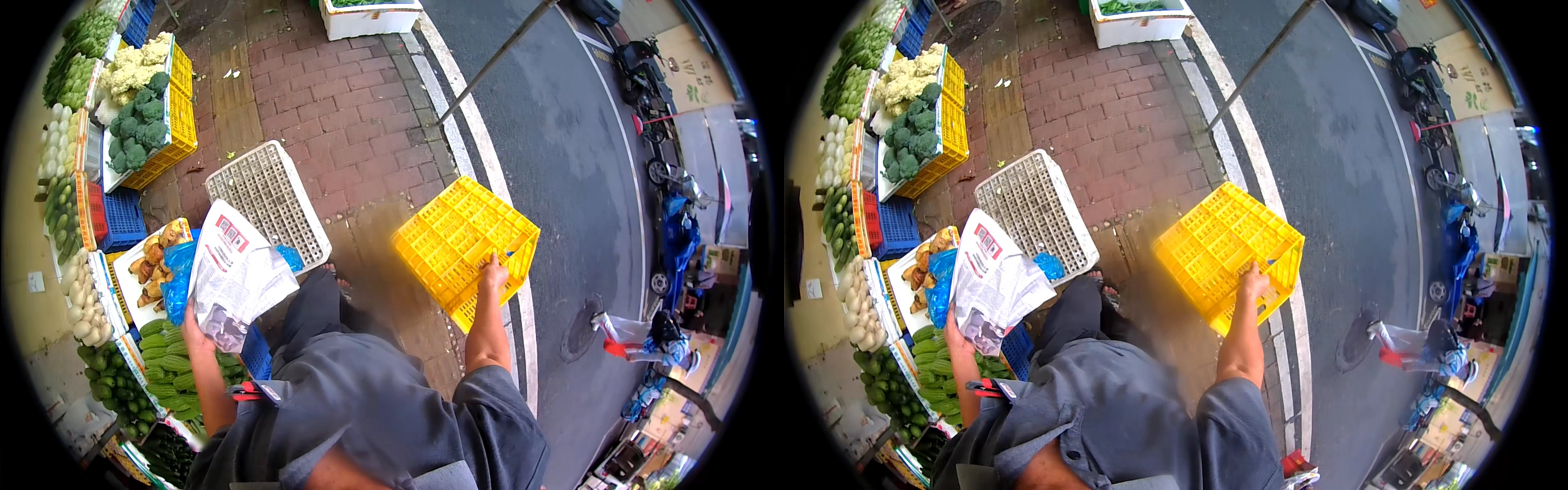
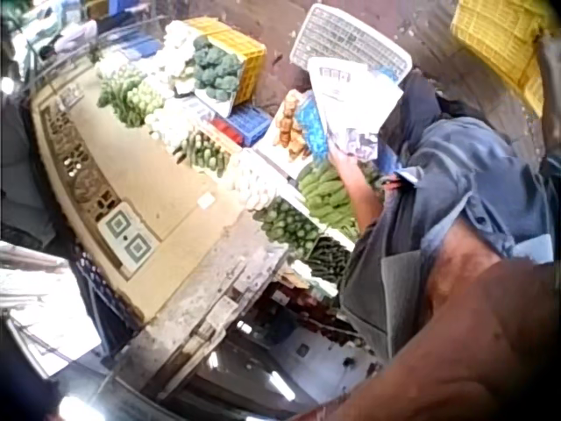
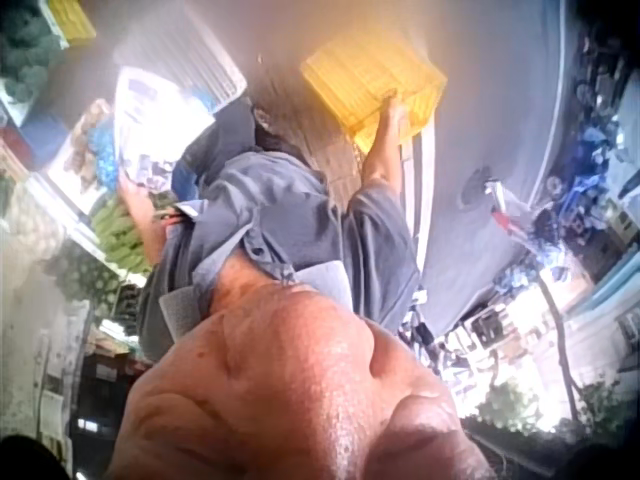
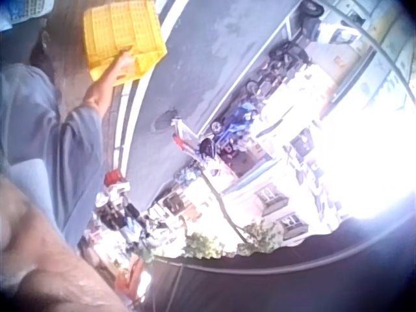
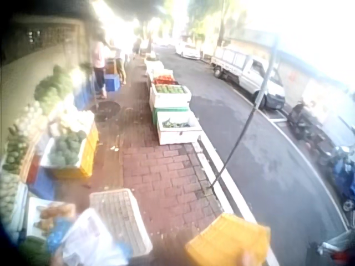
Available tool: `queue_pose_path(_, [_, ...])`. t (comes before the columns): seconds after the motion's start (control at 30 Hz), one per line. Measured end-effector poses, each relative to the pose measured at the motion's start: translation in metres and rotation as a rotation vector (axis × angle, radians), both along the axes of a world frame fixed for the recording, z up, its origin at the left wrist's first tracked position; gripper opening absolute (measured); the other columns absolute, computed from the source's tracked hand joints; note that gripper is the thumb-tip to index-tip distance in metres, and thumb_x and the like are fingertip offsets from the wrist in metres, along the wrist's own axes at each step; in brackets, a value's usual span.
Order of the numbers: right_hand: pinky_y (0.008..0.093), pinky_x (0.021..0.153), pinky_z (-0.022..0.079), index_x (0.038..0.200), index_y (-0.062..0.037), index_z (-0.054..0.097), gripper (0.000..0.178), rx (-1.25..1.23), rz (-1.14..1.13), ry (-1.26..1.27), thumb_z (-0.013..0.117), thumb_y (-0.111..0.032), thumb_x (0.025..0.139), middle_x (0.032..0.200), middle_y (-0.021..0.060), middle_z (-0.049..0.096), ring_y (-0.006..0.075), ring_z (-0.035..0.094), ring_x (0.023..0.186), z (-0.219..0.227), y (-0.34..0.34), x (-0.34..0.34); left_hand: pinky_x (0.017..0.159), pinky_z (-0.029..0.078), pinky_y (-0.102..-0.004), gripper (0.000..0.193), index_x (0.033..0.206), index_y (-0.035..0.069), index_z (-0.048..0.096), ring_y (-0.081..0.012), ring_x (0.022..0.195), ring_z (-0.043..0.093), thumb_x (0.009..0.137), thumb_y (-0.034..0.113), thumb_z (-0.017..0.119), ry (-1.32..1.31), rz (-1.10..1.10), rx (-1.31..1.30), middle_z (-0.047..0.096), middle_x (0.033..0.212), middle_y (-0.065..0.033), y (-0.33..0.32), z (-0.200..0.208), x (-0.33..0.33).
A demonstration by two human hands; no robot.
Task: The person unloads bitter gourds from a plastic-lined crate and arranges them on a display table. The person then removes the plastic bag and newspaper from the crate, moves the crate, and walks through the outdoor market.
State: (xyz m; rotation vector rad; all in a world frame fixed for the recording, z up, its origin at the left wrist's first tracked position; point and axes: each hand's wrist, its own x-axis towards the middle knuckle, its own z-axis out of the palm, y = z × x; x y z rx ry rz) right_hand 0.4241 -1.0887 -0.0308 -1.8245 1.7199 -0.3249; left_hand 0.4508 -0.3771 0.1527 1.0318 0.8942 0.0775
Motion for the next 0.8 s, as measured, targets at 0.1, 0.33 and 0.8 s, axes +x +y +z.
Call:
queue_pose_path(0.1, [0.0353,0.044,0.044,0.065,0.0032,0.057,0.036,0.026,0.152,-0.236,0.069,-0.027,0.081,0.051,0.0107,0.057,0.0212,0.054,0.041,0.04,0.002,0.027,0.083,0.051,-0.0373,0.045,0.12,-0.005,0.054,-0.0259,0.097,0.062,0.088,0.026,0.061,0.032,-0.03,-0.039,0.062,0.113,-0.0135,-0.013,-0.001,0.036])
queue_pose_path(0.33, [0.0392,0.049,0.043,0.075,0.001,0.058,0.033,-0.22,0.605,-0.035,0.067,-0.03,0.079,0.056,0.013,0.056,0.0253,0.055,0.049,0.038,-0.041,0.068,0.082,0.051,-0.0387,0.043,0.117,-0.002,0.057,-0.0257,0.092,0.064,0.085,0.025,0.066,0.093,-0.119,-0.033,0.064,0.107,-0.0121,-0.069,-0.036,0.163])
queue_pose_path(0.8, [0.0385,0.086,0.047,0.121,-0.0039,0.056,0.052,0.42,1.821,1.148,0.063,-0.036,0.081,0.113,0.0212,0.061,0.0351,0.058,0.105,-0.094,0.048,0.091,0.077,0.052,-0.0362,0.035,0.111,-0.005,0.059,-0.0225,0.087,0.064,0.087,0.019,0.064,-0.05,-0.2,0.045,0.065,0.103,-0.0122,-0.155,-0.033,0.357])
